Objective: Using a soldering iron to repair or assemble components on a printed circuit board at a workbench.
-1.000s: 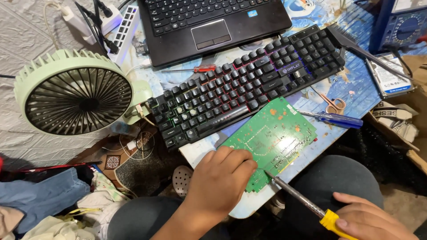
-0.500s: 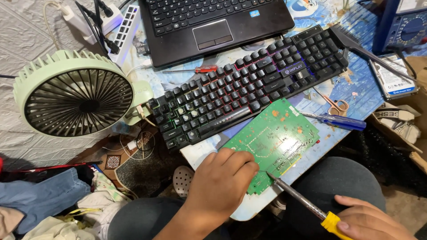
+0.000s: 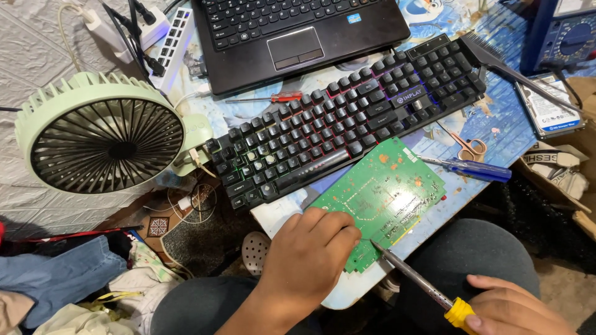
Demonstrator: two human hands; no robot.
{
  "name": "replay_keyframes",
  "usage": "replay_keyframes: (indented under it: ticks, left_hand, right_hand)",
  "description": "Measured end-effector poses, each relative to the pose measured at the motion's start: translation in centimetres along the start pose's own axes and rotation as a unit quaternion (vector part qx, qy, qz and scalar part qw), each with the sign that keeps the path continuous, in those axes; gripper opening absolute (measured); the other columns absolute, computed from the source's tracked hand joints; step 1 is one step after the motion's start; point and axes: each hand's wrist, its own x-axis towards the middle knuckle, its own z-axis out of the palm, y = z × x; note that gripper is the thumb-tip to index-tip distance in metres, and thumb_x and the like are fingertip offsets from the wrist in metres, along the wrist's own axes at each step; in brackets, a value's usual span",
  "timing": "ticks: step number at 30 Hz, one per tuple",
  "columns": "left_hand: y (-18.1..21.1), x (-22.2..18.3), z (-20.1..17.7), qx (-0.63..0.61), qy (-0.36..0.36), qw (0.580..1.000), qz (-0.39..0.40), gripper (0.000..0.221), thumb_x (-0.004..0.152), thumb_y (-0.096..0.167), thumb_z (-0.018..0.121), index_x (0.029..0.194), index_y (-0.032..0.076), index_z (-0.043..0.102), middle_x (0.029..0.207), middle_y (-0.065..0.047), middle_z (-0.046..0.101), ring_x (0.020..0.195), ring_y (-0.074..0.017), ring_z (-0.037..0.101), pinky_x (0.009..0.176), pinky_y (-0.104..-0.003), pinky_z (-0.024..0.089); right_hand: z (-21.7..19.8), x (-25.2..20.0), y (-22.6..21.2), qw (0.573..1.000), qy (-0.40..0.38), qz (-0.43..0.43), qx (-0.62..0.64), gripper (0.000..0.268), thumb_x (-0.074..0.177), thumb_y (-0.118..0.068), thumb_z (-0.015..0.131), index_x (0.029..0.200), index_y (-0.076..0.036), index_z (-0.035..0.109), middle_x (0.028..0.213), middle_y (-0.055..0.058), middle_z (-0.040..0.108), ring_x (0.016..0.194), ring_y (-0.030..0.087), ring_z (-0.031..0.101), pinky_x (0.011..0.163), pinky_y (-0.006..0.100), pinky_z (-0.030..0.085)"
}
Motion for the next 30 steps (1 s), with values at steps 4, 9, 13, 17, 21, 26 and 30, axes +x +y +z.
replay_keyframes:
  ticks: [4, 9, 13, 17, 21, 26, 30]
  left_hand:
    - [0.0, 0.1, 0.1, 0.007, 0.008, 1.0, 0.002, 0.017, 0.1, 0.004, 0.07, 0.111, 0.014, 0.077, 0.123, -0.004, 0.072, 0.097, -0.032, 0.06, 0.074, -0.047, 0.046]
    - [0.0, 0.1, 0.0, 0.005, 0.014, 1.0, 0.004, 0.016, 0.102, 0.003, 0.07, 0.11, 0.014, 0.078, 0.122, -0.004, 0.072, 0.097, -0.0312, 0.059, 0.073, -0.047, 0.045]
    - [0.1, 0.1, 0.0, 0.004, 0.009, 1.0, -0.001, 0.016, 0.102, 0.003, 0.07, 0.111, 0.014, 0.078, 0.122, -0.004, 0.073, 0.098, -0.0317, 0.06, 0.074, -0.047, 0.046]
    - [0.1, -0.1, 0.1, -0.003, 0.002, 1.0, -0.005, 0.016, 0.102, 0.003, 0.07, 0.112, 0.013, 0.079, 0.123, -0.005, 0.073, 0.098, -0.033, 0.06, 0.074, -0.048, 0.046]
    - [0.2, 0.1, 0.0, 0.006, 0.007, 1.0, -0.003, 0.014, 0.105, 0.006, 0.069, 0.112, 0.013, 0.078, 0.123, -0.005, 0.073, 0.098, -0.032, 0.06, 0.074, -0.047, 0.046]
    - [0.3, 0.2, -0.3, 0.008, 0.001, 1.0, 0.001, 0.015, 0.103, 0.005, 0.068, 0.112, 0.013, 0.077, 0.123, -0.005, 0.073, 0.098, -0.0319, 0.06, 0.074, -0.047, 0.045]
    - [0.2, 0.2, -0.1, 0.006, 0.006, 1.0, -0.002, 0.015, 0.104, 0.004, 0.068, 0.11, 0.014, 0.078, 0.121, -0.003, 0.072, 0.097, -0.0307, 0.059, 0.07, -0.046, 0.044]
  right_hand:
    - [-0.7, -0.4, 0.5, 0.999, -0.042, 0.0, 0.003, 0.039, 0.098, -0.026, 0.072, 0.136, -0.02, 0.073, 0.097, -0.003, 0.092, 0.089, 0.013, 0.094, 0.117, 0.053, 0.073]
    - [-0.7, -1.1, 1.3, 0.999, -0.044, -0.008, 0.017, 0.039, 0.101, -0.03, 0.068, 0.137, -0.015, 0.071, 0.098, -0.004, 0.093, 0.095, 0.015, 0.095, 0.119, 0.053, 0.072]
    - [-0.1, -1.5, 1.9, 0.999, -0.048, 0.002, -0.015, 0.025, 0.097, -0.03, 0.073, 0.119, -0.019, 0.079, 0.09, -0.008, 0.09, 0.083, 0.008, 0.092, 0.115, 0.048, 0.073]
    - [0.6, -5.7, 5.3, 0.982, -0.123, 0.127, -0.071, 0.023, 0.09, -0.049, 0.082, 0.095, -0.031, 0.093, 0.079, -0.018, 0.092, 0.083, 0.001, 0.093, 0.116, 0.039, 0.067]
    - [0.5, -7.0, 8.0, 0.913, -0.318, 0.239, -0.098, 0.043, 0.089, -0.074, 0.08, 0.092, -0.039, 0.104, 0.076, -0.031, 0.103, 0.093, -0.013, 0.096, 0.129, 0.03, 0.053]
    - [1.0, -5.5, 4.8, 0.985, -0.086, 0.126, -0.084, 0.02, 0.082, -0.05, 0.088, 0.086, -0.031, 0.092, 0.074, -0.017, 0.088, 0.084, 0.001, 0.092, 0.112, 0.035, 0.07]
    - [0.7, -4.4, 4.1, 0.991, -0.07, 0.091, -0.068, 0.022, 0.083, -0.046, 0.088, 0.095, -0.028, 0.089, 0.079, -0.018, 0.088, 0.089, 0.005, 0.092, 0.111, 0.037, 0.071]
